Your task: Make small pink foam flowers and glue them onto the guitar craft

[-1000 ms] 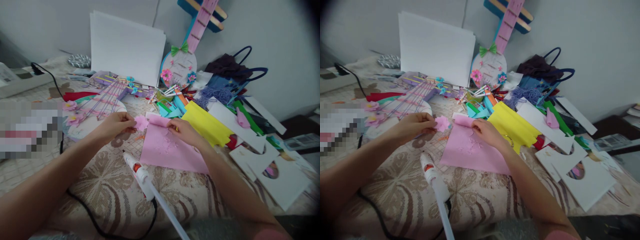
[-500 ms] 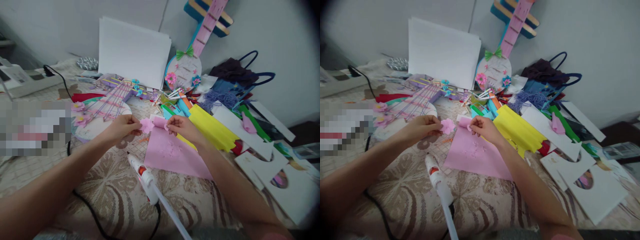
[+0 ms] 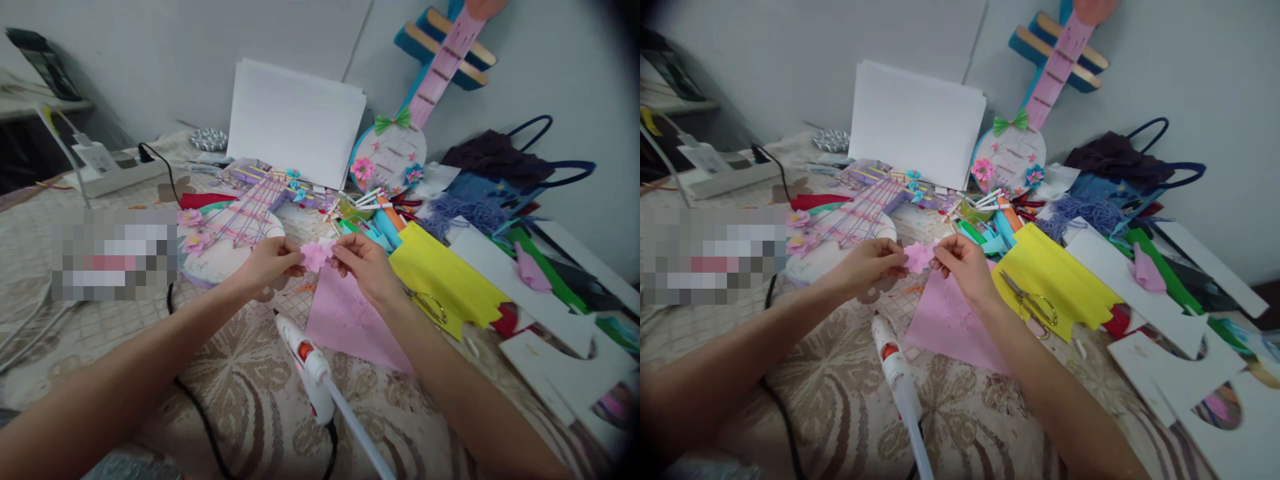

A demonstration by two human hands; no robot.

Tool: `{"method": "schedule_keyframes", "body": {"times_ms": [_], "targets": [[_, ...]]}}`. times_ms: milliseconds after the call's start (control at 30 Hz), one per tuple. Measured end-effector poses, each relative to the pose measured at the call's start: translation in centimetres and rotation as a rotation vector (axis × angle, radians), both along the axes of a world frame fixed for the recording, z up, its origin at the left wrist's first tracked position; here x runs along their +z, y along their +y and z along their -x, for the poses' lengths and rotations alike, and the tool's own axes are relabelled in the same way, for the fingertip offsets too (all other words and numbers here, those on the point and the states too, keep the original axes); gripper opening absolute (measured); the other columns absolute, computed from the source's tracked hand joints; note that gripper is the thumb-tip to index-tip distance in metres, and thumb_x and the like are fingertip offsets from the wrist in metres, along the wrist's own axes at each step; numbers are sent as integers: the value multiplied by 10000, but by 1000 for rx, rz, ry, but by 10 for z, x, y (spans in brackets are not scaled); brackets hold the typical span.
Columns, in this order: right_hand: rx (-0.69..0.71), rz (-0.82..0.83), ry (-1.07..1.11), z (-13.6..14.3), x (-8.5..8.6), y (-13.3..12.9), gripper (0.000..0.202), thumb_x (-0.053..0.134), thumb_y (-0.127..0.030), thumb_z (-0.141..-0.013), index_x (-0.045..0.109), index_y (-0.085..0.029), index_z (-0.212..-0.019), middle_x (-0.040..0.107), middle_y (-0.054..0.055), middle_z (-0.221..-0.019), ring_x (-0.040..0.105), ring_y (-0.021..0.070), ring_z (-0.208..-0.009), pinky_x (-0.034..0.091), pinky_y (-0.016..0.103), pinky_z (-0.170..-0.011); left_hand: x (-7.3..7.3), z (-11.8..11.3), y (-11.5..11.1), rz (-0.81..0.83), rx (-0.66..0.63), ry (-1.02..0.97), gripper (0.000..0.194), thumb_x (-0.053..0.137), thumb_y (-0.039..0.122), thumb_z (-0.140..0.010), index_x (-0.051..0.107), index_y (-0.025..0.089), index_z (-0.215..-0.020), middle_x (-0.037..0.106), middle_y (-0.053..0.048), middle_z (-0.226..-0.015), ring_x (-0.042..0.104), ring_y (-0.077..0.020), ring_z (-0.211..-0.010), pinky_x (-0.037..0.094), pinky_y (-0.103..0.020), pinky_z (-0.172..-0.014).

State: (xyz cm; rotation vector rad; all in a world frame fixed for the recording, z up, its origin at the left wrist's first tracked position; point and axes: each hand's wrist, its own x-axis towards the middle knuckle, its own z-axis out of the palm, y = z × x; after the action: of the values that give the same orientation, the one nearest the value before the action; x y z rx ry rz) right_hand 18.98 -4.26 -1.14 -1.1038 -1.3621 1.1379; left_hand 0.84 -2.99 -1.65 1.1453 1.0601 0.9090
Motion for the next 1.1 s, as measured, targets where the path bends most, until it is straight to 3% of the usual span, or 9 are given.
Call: {"method": "schedule_keyframes", "body": {"times_ms": [233, 567, 1100], "targets": [[-127, -14, 57, 11, -7, -2, 111, 639, -274, -704, 565, -196, -730, 537, -23, -702, 487, 101, -636, 402, 244, -597, -1, -2, 0, 3, 48, -13, 116, 612, 123, -728, 511, 129, -672, 607, -17, -608, 619, -98, -559, 515, -219, -594], [-236, 13, 202, 26, -11, 3, 105, 650, -271, -668, 575, -205, -701, 538, -32, -686, 485, 109, -654, 389, 256, -622, -3, -7, -1, 14, 92, -76, 125, 563, 81, -753, 484, 129, -669, 633, -37, -629, 640, -109, -571, 538, -231, -614], [-280, -142, 47, 36, -31, 4, 112, 616, -292, -725, 602, -189, -764, 577, -5, -742, 527, 134, -707, 434, 293, -690, -4, -9, -3, 16, 129, -149, 140, 566, 75, -753, 469, 131, -670, 584, 2, -592, 640, -115, -579, 556, -261, -630]]}}
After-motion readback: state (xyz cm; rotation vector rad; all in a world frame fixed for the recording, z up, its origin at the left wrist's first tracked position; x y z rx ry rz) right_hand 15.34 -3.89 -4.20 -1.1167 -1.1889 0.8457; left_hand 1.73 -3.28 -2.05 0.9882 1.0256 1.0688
